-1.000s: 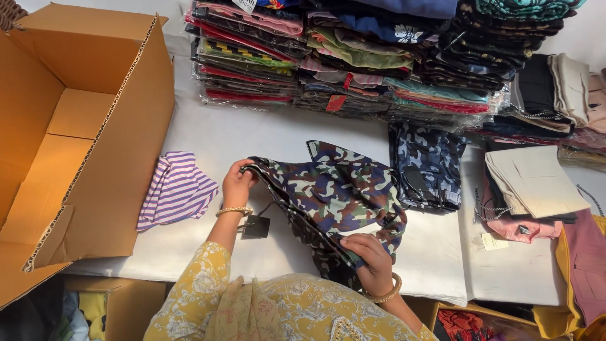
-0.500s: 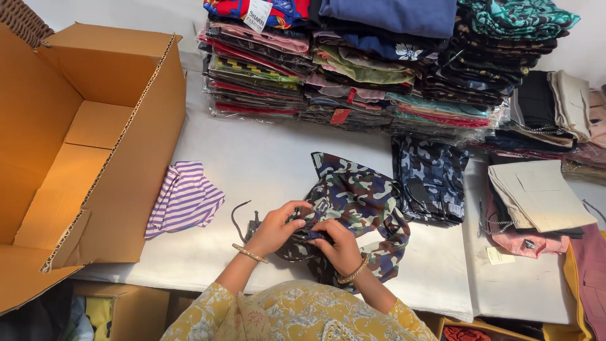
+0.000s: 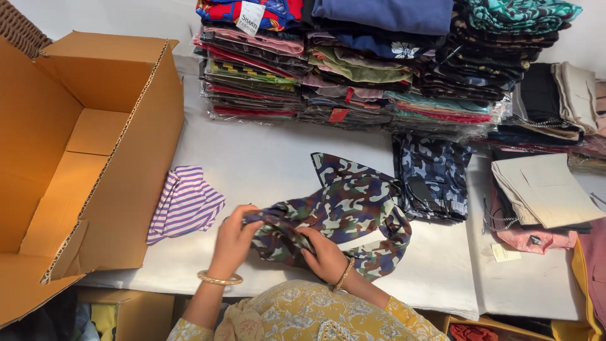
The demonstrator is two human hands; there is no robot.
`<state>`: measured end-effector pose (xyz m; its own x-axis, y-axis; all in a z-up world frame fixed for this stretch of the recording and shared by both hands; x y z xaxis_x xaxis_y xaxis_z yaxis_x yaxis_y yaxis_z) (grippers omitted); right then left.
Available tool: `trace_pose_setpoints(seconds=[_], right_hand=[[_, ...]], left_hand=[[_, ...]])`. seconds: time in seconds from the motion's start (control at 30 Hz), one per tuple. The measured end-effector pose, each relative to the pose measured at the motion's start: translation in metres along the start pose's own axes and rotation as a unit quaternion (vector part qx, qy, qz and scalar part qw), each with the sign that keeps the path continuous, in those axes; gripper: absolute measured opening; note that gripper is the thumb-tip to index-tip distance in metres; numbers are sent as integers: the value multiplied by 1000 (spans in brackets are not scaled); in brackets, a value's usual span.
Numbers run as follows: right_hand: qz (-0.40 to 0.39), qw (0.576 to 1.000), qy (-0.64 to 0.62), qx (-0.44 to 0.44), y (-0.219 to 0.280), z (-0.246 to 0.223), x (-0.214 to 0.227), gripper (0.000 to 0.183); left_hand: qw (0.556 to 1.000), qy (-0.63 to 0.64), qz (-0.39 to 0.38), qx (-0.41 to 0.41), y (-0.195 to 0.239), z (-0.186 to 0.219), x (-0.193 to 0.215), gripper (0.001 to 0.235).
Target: The person folds a pair of camouflage-patterned pants on a white table, smoothing the fabric and aligning the edges. They then place the folded pants into a cardboard box containing a black shopping bag and other items. The person repeats this process with a second pair of camouflage pants, folding them neatly and stacking them on the table.
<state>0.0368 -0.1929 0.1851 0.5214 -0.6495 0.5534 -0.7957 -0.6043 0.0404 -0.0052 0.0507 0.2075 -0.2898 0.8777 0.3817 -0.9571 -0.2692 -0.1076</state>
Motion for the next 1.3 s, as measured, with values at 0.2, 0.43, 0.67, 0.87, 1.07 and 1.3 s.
trace_pose_setpoints(seconds=[0.2,0.43,0.67,0.87,1.07,1.3], right_hand=[[-103,967,227,-50,46,156,-26,38],[-185,907,363,-105,71,210,63,19],[-236,929,170,-229,42,195,152,23],[-60,952,299,-36,-90,168,116,22],[-139,943,301,32,-181,189,27,23],[-196,959,204,30,-153,182,60,20]], left_hand=[[972,101,197,-83,21,-46,147,34],[958,66,244,-135,72,-64,200,26],[951,25,286,-113,113,-56,205,11],[937,-2,304,-173,152,-89,223,4],[931,-81,315,-168,169,-58,239,8],[906,-157,347,-183,215,-88,276,12]])
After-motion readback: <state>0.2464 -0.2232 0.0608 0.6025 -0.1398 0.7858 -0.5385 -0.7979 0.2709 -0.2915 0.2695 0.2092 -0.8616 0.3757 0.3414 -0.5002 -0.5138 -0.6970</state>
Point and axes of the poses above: each hand's wrist, its own y-axis away from the middle knuckle, its own x-axis out of the back of the hand, z = x × y, the point moved 3 cm from there along -y, towards the middle knuckle, and after that the axes turned 13 degrees about -x, right-handed, at the moved point
